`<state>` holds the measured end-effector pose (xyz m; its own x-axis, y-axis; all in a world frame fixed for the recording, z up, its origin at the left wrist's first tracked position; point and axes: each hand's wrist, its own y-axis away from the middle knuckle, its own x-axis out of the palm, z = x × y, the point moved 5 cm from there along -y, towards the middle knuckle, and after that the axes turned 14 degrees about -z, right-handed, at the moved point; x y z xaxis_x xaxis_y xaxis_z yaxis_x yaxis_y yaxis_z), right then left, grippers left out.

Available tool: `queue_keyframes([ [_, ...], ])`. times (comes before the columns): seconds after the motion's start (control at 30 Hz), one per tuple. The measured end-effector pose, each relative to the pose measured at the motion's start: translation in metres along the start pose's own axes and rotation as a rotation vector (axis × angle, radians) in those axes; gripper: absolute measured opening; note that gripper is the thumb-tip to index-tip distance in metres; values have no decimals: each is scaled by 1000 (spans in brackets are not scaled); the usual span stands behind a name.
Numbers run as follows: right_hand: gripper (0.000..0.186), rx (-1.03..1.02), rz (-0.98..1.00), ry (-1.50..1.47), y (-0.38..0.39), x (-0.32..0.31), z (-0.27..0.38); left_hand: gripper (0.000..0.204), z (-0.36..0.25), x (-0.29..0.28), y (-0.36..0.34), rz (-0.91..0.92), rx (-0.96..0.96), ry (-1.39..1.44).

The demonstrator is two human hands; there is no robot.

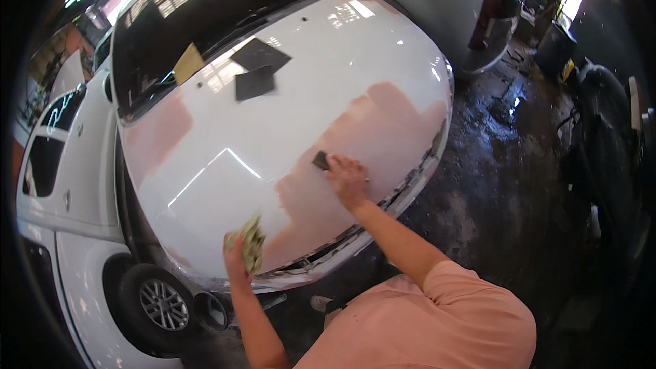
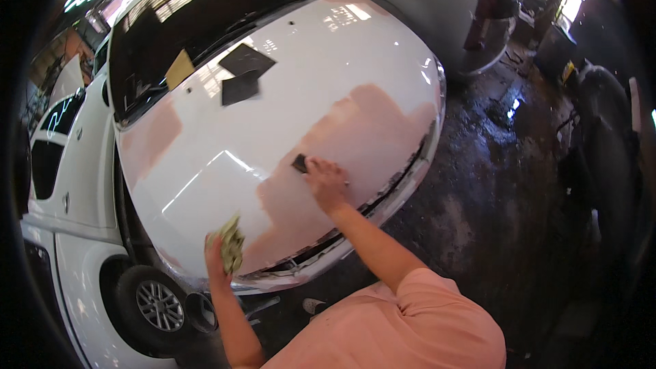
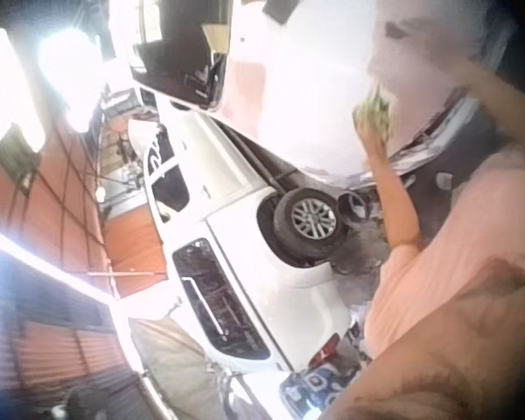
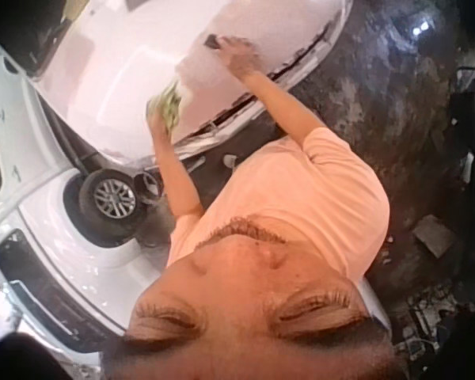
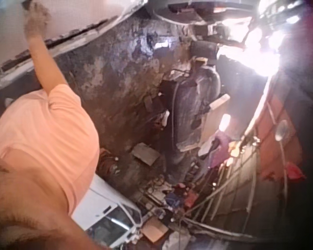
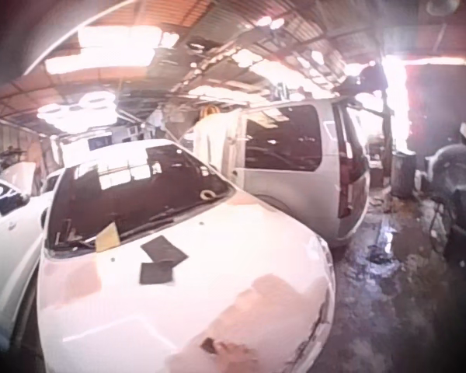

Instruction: The person sands the surface of a car hood using a sanding block and wipes the area with a wet cloth, repeatedly dipping the cloth into a bucket of water.

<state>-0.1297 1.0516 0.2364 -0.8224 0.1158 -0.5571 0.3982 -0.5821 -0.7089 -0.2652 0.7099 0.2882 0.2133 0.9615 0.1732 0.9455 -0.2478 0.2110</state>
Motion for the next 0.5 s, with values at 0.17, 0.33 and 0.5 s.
queue_keyframes([
  [0.17, 36, -135, 124, -125, 10, -9, -19, 21, 7, 263, -21, 268, 74, -283],
  [0.33, 31, 17, 139, -161, -33, -7, -115, 21, 19, 395, -41, 385, 356, -566],
  [0.5, 39, 128, -32, 29, -149, -9, -230, 42, 48, 449, -44, 266, 923, -836],
])
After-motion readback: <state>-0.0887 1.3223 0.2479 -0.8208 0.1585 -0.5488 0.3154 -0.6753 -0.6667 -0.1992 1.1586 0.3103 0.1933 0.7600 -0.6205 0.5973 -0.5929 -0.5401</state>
